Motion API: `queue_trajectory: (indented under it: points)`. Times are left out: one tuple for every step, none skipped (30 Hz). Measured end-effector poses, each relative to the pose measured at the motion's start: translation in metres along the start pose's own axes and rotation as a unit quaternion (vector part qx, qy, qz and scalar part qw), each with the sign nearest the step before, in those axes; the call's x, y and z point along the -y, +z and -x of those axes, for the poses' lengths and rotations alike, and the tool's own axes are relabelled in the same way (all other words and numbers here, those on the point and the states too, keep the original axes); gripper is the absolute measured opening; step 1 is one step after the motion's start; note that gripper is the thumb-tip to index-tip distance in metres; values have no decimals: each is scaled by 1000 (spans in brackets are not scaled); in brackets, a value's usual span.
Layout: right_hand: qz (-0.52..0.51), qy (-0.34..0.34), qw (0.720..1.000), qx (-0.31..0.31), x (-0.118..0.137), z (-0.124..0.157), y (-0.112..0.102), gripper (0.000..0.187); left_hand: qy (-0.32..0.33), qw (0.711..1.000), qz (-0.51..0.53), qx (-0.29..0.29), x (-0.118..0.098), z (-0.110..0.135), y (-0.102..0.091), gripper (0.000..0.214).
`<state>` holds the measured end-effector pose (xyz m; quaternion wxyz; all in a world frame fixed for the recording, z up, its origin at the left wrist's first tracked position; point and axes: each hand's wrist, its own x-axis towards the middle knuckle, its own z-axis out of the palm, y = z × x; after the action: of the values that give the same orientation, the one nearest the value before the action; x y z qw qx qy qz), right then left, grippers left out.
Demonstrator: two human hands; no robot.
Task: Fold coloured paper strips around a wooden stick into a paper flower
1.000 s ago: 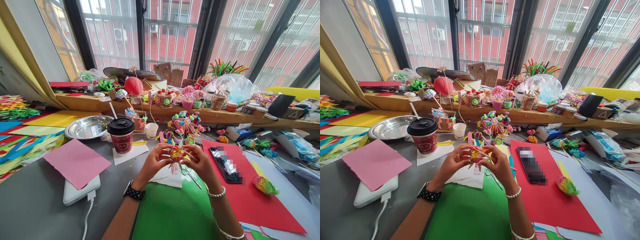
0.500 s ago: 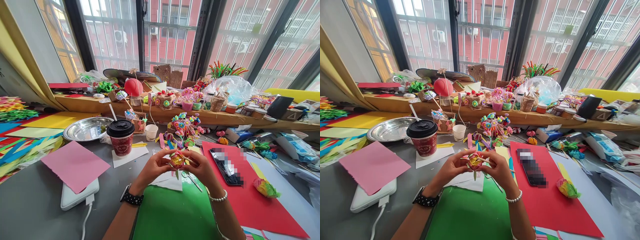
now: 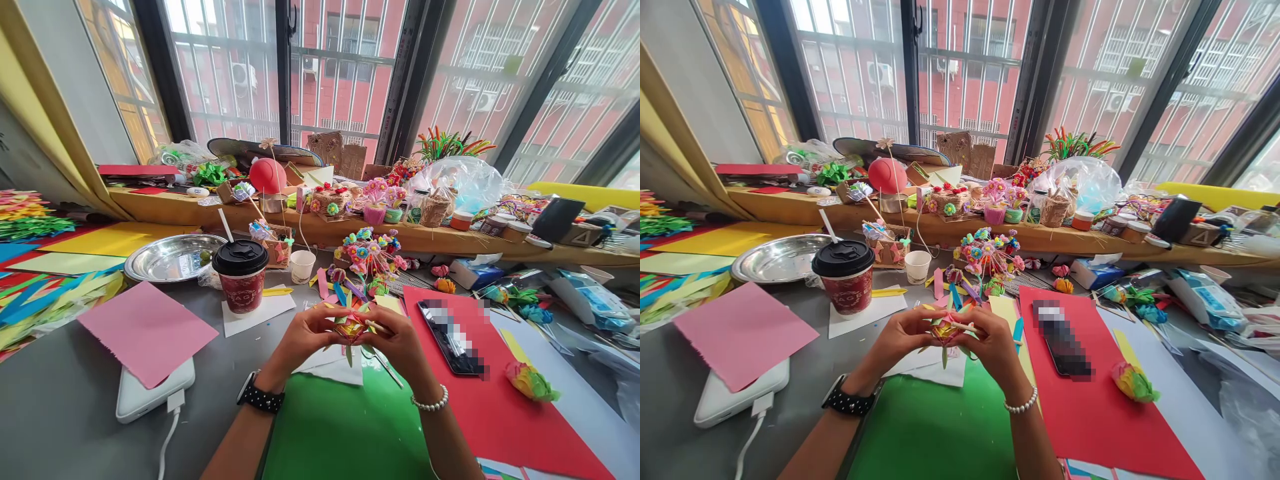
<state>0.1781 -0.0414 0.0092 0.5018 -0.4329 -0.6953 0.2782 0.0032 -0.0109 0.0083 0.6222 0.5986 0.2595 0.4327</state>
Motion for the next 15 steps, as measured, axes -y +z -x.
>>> queue_trajectory:
  points:
    - [-1,-6,1000,-4,0,0,0,22,0,1000,-1,1,1,0,0,37]
    - [1,-12,1000,-8,0,0,0,22,0,1000,-2,2,1,0,-1,38]
    - [5,-17,1000,-11,0,0,0,22,1,1000,-3,2,2,-1,-1,38]
    - [11,-20,1000,-13,0,0,0,21,1,1000,-3,1,2,-1,-1,38]
    - [17,-23,999,-14,-1,0,0,20,2,1000,-3,-1,3,-1,-1,38]
    - [19,-25,999,-14,-1,0,0,19,3,1000,-1,-2,3,-1,-1,37]
    - [19,-26,999,-13,-1,0,0,20,3,1000,1,-1,3,-1,-1,36]
    - [17,-26,999,-12,-1,0,0,21,4,1000,4,0,3,-1,-1,36]
    - [17,-26,999,-11,0,0,0,22,4,1000,7,1,3,-1,0,35]
    - [20,-25,999,-11,0,0,0,23,3,1000,8,1,2,-1,0,35]
    - [27,-22,999,-11,0,0,1,24,0,1000,7,-1,2,-1,1,35]
    - [36,-19,999,-10,0,-1,1,24,-6,1000,4,-4,1,-1,1,36]
    - [47,-17,999,-11,1,-1,1,25,-14,1000,-1,-7,0,-1,1,37]
    - [56,-16,998,-14,1,-1,1,26,-25,1000,-6,-11,-1,-1,2,39]
    - [65,-16,998,-20,2,-2,1,27,-35,999,-9,-17,-2,-1,2,41]
